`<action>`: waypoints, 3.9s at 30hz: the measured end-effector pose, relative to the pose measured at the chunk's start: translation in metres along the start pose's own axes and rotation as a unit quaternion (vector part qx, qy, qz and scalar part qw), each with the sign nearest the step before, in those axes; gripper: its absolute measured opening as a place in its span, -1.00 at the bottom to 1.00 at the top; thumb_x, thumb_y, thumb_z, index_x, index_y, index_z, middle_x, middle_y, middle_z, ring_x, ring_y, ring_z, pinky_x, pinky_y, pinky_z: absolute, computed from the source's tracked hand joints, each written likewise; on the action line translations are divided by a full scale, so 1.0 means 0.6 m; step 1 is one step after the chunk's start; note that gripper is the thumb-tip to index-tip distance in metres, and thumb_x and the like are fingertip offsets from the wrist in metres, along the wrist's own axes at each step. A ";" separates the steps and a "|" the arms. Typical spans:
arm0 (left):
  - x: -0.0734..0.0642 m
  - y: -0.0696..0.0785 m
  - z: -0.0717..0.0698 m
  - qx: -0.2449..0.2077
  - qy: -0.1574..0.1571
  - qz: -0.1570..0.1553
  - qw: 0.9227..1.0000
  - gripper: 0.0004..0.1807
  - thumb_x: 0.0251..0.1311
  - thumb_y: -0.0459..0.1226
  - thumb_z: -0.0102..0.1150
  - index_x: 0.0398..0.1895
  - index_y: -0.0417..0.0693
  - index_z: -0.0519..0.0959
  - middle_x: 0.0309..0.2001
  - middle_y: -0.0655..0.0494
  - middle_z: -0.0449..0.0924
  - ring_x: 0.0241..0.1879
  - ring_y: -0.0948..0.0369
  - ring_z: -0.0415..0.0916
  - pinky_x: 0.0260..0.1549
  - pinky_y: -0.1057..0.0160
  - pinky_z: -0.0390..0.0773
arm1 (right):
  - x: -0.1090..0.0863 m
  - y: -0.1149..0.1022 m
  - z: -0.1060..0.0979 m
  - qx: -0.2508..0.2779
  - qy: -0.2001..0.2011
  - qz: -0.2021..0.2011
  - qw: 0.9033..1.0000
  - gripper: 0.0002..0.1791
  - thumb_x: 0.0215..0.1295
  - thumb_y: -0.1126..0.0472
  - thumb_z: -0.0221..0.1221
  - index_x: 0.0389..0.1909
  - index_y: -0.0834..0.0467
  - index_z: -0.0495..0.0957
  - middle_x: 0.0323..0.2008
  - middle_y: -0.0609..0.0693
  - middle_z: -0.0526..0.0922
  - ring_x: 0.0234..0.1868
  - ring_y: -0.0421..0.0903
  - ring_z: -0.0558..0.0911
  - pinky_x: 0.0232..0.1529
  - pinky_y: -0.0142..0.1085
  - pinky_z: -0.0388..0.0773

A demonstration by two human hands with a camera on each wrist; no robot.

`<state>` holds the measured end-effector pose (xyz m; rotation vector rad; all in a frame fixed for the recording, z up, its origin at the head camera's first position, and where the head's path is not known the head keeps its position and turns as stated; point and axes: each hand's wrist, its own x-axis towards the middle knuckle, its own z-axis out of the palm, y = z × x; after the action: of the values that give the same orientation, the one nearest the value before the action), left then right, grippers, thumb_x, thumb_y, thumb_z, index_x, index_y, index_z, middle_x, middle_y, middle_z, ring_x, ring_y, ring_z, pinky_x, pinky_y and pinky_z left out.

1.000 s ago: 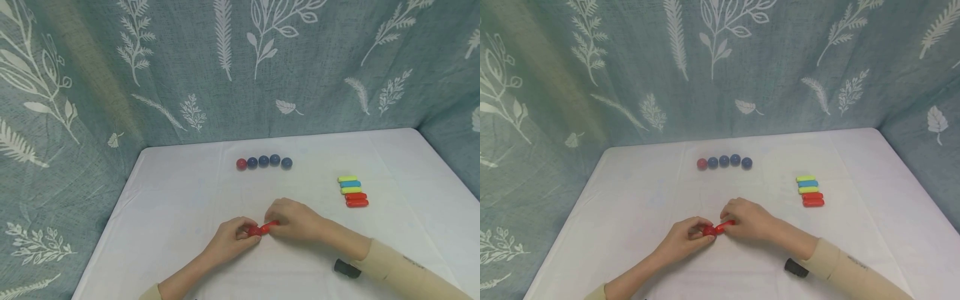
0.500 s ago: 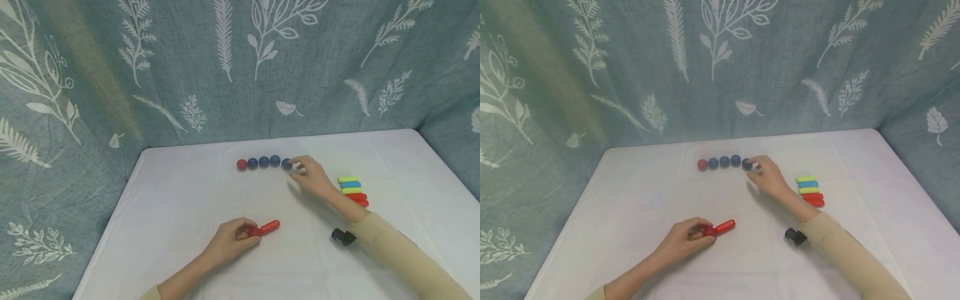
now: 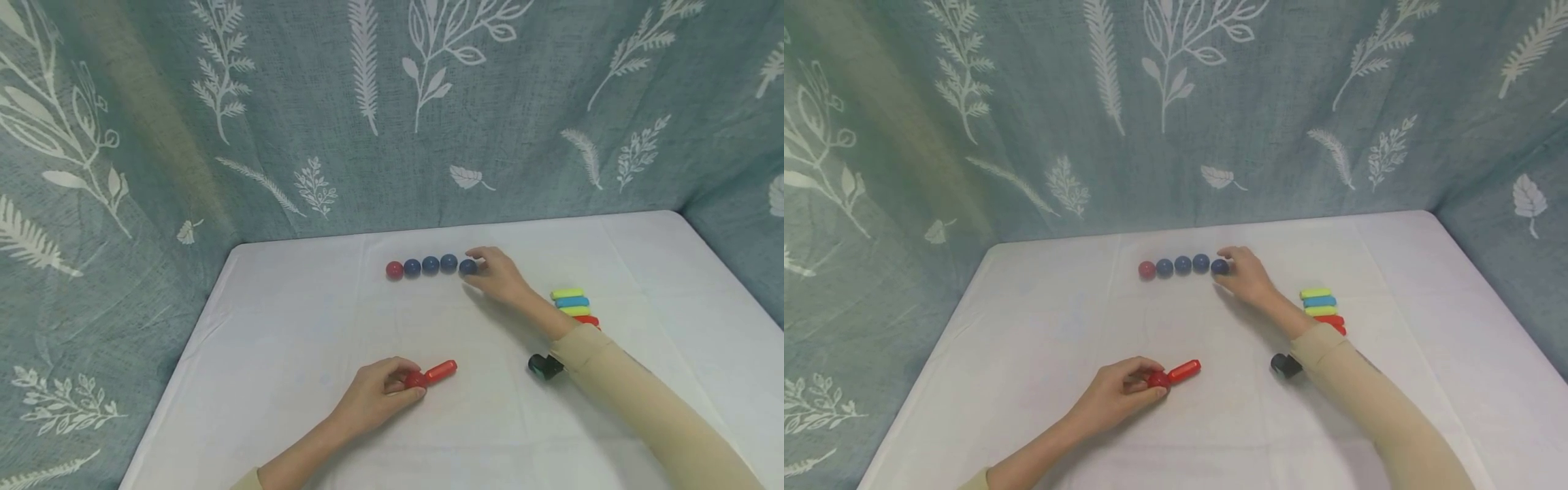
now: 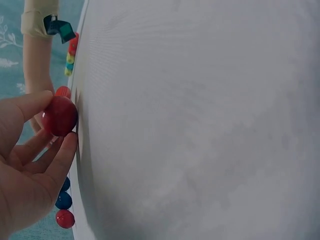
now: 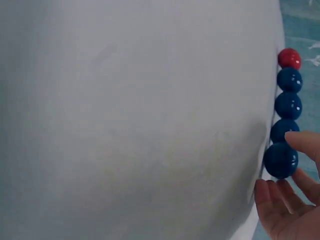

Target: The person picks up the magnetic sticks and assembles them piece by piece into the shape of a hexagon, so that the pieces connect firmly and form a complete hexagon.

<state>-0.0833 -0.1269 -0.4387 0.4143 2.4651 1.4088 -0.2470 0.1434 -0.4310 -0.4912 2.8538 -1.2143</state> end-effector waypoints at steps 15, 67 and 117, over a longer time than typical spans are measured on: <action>0.001 -0.005 0.000 -0.008 0.011 0.025 1.000 -0.66 0.14 -0.16 0.39 -0.05 -0.09 0.62 -0.15 0.19 0.64 -0.17 0.24 0.58 -0.16 0.42 0.57 | -0.042 -0.013 0.003 0.033 -0.086 0.016 0.996 -0.56 0.18 0.26 0.31 0.10 0.23 0.54 -0.01 0.16 0.62 -0.03 0.11 0.61 -0.22 -0.19 0.62; 0.057 0.026 0.014 0.090 0.009 0.092 0.992 -0.64 0.15 -0.14 0.37 -0.07 -0.15 0.61 -0.23 0.07 0.66 -0.28 0.25 0.61 -0.28 0.35 0.59 | -0.164 -0.037 0.033 0.076 -0.175 -0.032 0.981 -0.62 0.14 0.19 0.38 -0.01 0.10 0.57 -0.30 -0.14 0.60 -0.28 -0.17 0.58 -0.21 -0.34 0.57; 0.082 0.027 0.034 0.118 -0.012 0.078 0.990 -0.81 0.13 -0.21 0.36 -0.23 -0.09 0.67 -0.44 0.27 0.59 -0.46 0.37 0.41 -0.42 0.39 0.43 | -0.135 0.079 -0.116 -0.065 -0.016 0.046 0.997 -0.73 0.25 0.20 0.30 -0.06 0.21 0.63 -0.16 0.14 0.65 -0.13 0.08 0.59 -0.21 -0.12 0.56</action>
<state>-0.1191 -0.0844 -0.4395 0.6821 2.6379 1.1602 -0.1920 0.2460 -0.4252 -0.3734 2.9053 -1.0024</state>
